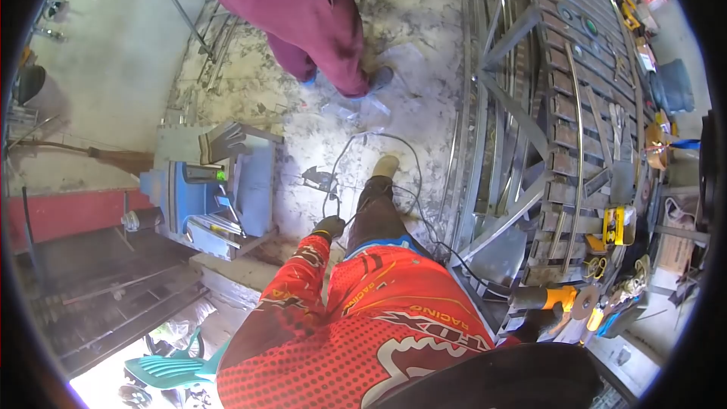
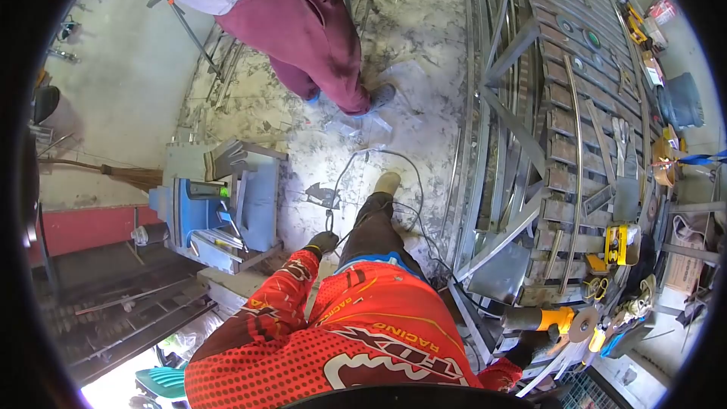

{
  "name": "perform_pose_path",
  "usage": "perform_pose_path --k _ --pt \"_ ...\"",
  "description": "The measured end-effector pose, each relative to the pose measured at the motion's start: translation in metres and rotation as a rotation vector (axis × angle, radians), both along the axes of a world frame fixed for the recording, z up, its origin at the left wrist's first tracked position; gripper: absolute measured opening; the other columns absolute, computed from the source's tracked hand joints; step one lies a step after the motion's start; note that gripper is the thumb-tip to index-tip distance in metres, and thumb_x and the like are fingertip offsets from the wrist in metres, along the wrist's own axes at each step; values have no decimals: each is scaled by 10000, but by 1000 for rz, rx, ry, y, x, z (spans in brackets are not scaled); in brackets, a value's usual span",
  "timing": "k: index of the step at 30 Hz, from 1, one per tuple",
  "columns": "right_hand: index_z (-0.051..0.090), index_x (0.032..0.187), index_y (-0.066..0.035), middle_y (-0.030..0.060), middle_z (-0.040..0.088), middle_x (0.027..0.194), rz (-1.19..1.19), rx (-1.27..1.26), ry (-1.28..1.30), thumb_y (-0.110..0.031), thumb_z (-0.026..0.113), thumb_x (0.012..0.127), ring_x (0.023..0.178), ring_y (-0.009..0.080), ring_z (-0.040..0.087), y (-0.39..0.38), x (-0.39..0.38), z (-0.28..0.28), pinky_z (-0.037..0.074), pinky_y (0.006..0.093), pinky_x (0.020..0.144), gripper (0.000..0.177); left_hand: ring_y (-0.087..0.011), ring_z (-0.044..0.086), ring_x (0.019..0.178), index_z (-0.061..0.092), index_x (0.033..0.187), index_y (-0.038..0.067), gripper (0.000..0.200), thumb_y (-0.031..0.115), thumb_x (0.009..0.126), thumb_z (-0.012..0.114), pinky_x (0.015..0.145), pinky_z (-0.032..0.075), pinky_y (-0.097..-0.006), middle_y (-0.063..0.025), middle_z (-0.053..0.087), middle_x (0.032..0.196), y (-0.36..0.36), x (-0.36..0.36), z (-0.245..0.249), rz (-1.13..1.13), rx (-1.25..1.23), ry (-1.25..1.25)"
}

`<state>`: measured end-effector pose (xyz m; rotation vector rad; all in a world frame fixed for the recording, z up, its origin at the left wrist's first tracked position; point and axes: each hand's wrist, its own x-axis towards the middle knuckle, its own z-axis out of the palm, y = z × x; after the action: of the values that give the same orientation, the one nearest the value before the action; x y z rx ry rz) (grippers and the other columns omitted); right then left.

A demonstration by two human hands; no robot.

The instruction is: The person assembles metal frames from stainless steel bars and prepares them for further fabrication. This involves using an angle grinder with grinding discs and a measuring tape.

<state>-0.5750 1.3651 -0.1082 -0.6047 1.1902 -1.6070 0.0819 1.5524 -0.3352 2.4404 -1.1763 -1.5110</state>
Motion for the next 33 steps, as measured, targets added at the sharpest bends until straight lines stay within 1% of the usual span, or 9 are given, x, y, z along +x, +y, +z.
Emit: perform_pose_path --k 6,9,10,11,13,18,19,27,33 --pt "480 1375 -60 136 625 1221 83 -21 -158 -276 796 705 1099 333 621 7 4 0 492 475 1007 771 -443 642 998 698 985 42 409 358 917 447 879 491 -496 -268 688 1020 -67 -6 3 42 -178 -2" --pt "440 1410 -58 134 586 1276 -89 72 -79 -362 728 703 1103 330 606 18 5 -5 478 476 1016 822 -455 620 983 655 992 43 433 411 968 428 843 483 -495 -265 670 1018 -123 5 56 -22 -250 129" --pt "446 1396 -37 152 596 1251 -19 37 -242 -333 727 681 1094 335 608 25 -30 -39 491 470 995 823 -460 608 977 634 986 37 466 446 992 410 828 480 -499 -275 658 1009 -142 6 81 -3 -237 148" --pt "456 1380 -19 167 606 1227 88 -46 -241 -291 725 668 1091 343 610 12 23 3 501 469 979 809 -374 640 882 650 998 55 452 452 997 433 786 488 -458 -214 681 931 -138 19 26 12 -286 0" --pt "476 1365 -20 171 612 1214 45 -81 -246 -205 721 662 1113 355 603 5 55 30 484 479 1007 767 -156 556 707 668 986 87 391 446 971 515 688 473 -370 -38 630 771 -152 29 38 66 -228 62" --pt "488 1351 -16 164 610 1195 -66 -109 -306 -194 721 671 1109 358 596 5 75 43 484 494 997 741 -201 558 703 640 921 47 411 435 947 505 680 468 -392 -55 611 758 -146 45 30 -75 -139 85" --pt "488 1351 -16 164 610 1195 -88 -119 -312 -194 721 671 1109 358 596 6 74 40 484 494 997 741 -440 645 956 680 943 28 501 456 931 421 833 483 -509 -267 688 946 -136 46 18 -69 -120 94" --pt "476 1353 -21 132 608 1155 -224 -140 -154 -208 728 692 1034 315 628 5 85 47 537 446 906 732 -472 639 1026 703 967 -15 568 462 921 398 870 495 -515 -306 682 994 -122 50 41 -403 -26 78" --pt "475 1363 -35 110 606 1168 -252 -156 -196 -216 740 695 1021 290 634 1 92 50 538 422 906 741 -412 667 1012 697 1028 17 534 489 934 465 870 512 -465 -253 703 983 -133 56 30 -118 -40 56"
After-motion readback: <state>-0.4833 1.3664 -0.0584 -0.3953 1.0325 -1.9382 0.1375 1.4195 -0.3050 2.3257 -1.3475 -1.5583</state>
